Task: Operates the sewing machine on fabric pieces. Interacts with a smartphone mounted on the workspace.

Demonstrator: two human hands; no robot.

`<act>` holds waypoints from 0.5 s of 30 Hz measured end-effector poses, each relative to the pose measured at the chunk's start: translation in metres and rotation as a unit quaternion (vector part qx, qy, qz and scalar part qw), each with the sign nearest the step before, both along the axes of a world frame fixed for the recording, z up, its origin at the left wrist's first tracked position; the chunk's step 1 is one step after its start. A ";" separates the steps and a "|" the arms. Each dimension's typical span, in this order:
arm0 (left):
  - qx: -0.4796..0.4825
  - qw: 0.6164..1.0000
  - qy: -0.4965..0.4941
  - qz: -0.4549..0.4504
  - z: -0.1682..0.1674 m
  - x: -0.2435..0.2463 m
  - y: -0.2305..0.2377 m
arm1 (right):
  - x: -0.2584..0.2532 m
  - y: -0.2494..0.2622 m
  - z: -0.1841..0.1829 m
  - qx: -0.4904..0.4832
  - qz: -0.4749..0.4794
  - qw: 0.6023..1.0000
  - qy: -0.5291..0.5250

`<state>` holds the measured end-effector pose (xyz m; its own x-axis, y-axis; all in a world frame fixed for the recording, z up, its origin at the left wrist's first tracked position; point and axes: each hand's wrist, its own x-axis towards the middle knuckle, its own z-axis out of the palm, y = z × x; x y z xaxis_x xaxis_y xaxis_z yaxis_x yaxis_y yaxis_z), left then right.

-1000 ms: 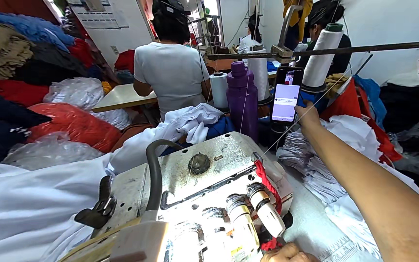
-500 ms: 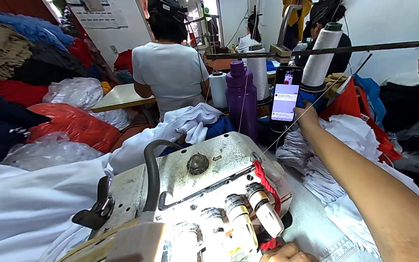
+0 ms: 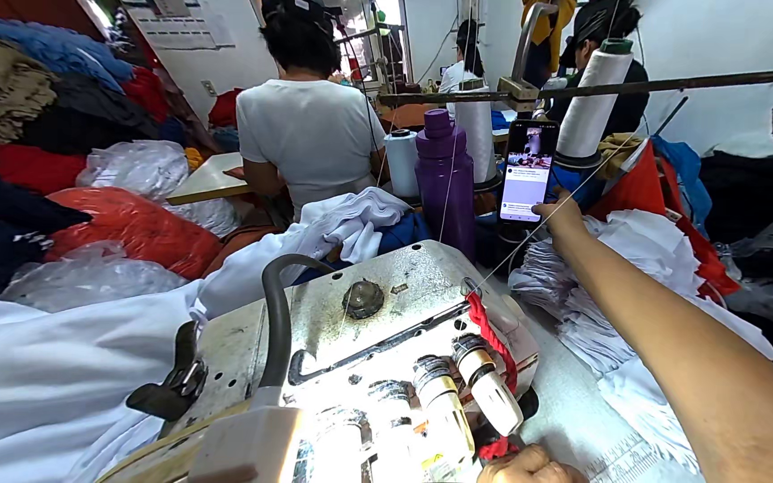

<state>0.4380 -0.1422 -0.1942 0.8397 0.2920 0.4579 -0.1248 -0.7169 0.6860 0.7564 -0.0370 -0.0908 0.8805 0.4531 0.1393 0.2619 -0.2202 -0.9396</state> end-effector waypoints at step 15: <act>0.002 1.000 -0.001 0.001 0.001 0.000 0.000 | -0.001 0.002 0.003 -0.024 -0.005 1.000 -0.002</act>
